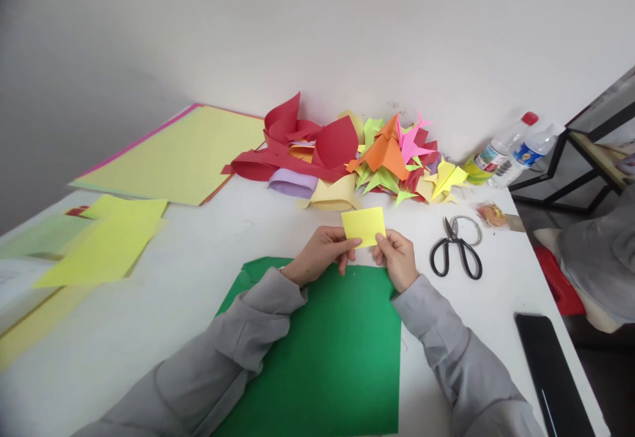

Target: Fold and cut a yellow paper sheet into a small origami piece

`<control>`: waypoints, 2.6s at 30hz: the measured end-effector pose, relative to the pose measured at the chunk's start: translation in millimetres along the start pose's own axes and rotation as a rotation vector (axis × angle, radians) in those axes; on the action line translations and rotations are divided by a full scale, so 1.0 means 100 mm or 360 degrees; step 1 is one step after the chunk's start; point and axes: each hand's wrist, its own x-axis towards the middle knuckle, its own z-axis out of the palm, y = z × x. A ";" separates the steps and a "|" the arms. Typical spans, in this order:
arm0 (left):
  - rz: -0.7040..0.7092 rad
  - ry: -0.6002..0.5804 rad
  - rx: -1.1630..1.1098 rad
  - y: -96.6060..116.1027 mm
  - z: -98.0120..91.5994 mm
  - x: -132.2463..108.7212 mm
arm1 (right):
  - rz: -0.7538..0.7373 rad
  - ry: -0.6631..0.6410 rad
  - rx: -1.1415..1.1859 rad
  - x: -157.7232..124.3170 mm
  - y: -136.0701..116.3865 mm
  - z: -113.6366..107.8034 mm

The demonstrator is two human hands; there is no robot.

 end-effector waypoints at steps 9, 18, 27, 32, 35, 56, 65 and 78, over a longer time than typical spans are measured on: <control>-0.0024 -0.0038 -0.0183 -0.01 -0.04 0.02 | -0.0038 0.0033 0.0219 0.04 0.06 -0.05; -0.0011 0.0162 -0.0582 0.03 -0.09 0.05 | -0.0256 -0.0165 0.0204 -0.04 0.01 -0.04; -0.0102 0.0119 -0.0611 0.03 -0.13 0.06 | -0.0420 -0.0165 0.0032 -0.07 0.05 -0.04; -0.0100 0.0072 -0.0461 0.03 -0.10 0.04 | -0.0668 -0.0210 -0.0239 -0.05 0.08 -0.07; -0.0097 0.0028 -0.0348 0.03 -0.08 0.03 | -0.0936 -0.0134 -0.0515 -0.02 0.06 -0.07; 0.1266 -0.0054 0.1585 -0.13 -0.25 0.01 | -0.1030 -0.0156 -0.1543 0.01 0.16 -0.08; 0.1331 -0.0091 0.1895 -0.16 -0.21 -0.10 | -0.1056 -0.0114 -0.1713 -0.08 0.03 -0.04; 0.1359 -0.0311 0.1668 -0.05 -0.43 -0.25 | -0.0851 -0.0088 -0.1670 -0.03 0.00 -0.06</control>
